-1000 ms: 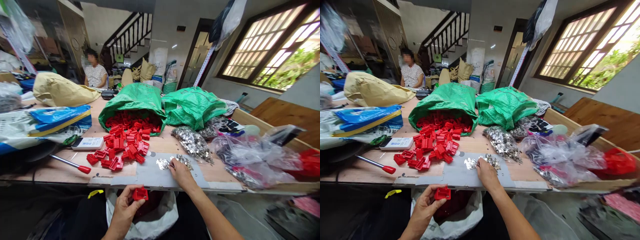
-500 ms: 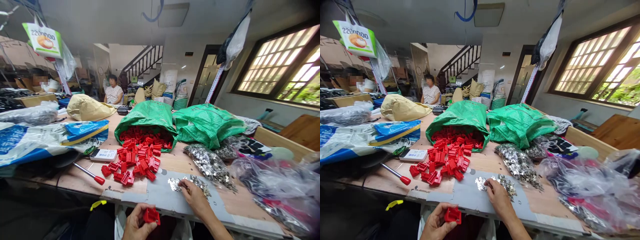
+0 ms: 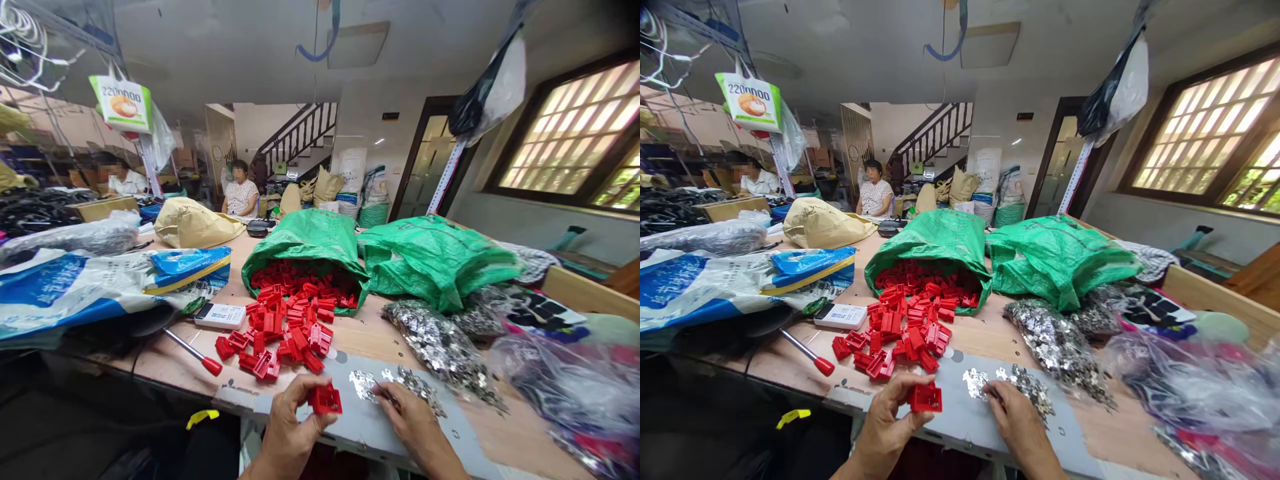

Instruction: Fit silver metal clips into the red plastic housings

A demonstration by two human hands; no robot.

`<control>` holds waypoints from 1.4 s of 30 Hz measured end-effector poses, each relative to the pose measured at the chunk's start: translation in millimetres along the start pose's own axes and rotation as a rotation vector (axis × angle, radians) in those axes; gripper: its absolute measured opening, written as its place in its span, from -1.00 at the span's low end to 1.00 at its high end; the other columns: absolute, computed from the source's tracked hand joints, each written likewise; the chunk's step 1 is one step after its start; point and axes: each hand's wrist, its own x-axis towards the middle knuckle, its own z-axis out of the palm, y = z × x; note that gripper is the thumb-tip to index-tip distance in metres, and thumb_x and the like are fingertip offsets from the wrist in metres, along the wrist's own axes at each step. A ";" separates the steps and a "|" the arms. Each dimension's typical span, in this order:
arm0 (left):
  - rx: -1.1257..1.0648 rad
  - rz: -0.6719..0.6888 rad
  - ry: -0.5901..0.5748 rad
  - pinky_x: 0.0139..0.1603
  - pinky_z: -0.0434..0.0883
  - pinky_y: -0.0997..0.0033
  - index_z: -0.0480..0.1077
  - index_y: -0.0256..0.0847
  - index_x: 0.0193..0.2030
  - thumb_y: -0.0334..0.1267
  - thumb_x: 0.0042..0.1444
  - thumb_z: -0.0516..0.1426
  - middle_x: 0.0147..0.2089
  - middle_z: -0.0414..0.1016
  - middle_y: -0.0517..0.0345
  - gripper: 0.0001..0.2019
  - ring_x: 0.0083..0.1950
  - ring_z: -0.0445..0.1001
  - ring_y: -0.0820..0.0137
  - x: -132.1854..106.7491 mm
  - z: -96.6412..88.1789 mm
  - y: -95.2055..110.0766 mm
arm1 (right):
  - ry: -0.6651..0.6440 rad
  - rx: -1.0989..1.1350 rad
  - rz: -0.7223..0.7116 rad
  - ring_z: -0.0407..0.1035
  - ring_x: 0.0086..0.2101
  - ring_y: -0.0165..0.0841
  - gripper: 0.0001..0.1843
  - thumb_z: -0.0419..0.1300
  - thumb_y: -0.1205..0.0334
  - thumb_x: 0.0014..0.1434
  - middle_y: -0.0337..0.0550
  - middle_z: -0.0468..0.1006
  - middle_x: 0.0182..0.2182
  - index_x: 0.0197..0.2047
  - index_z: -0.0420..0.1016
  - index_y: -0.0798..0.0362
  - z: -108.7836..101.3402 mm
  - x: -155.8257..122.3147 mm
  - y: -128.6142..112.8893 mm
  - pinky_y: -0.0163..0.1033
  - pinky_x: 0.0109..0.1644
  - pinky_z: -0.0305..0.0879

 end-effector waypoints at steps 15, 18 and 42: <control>-0.465 -0.343 0.066 -0.04 0.43 0.31 0.34 -0.09 0.08 -0.29 0.05 0.22 0.01 0.48 0.11 -0.59 -0.13 0.46 0.41 -3.0 -5.9 0.4 | -0.048 0.340 -0.025 0.32 -0.39 -0.39 -0.78 0.05 0.16 0.20 -0.16 0.50 -0.32 -0.19 0.45 0.06 6.8 -8.9 -59.7 -0.32 -0.29 0.26; -0.475 -0.361 0.075 -0.07 0.43 0.38 0.34 -0.07 0.11 -0.29 0.04 0.23 -0.02 0.49 0.12 -0.55 -0.14 0.46 0.43 -5.8 -5.6 0.0 | -0.084 0.391 -0.042 0.23 -0.46 -0.45 -0.84 0.08 0.19 0.21 -0.24 0.44 -0.41 -0.22 0.41 0.06 8.6 -11.0 -80.0 -0.36 -0.37 0.19; -0.634 -0.438 0.048 -0.15 0.42 0.51 0.47 -0.14 -0.02 -0.32 -0.05 0.28 -0.13 0.54 0.11 -0.61 -0.20 0.48 0.47 -12.9 -3.9 7.7 | -0.179 0.400 -0.370 0.33 -0.28 -0.40 -0.88 0.19 0.40 0.15 -0.20 0.46 -0.32 -0.24 0.47 0.02 11.4 -17.6 -101.8 -0.33 -0.18 0.23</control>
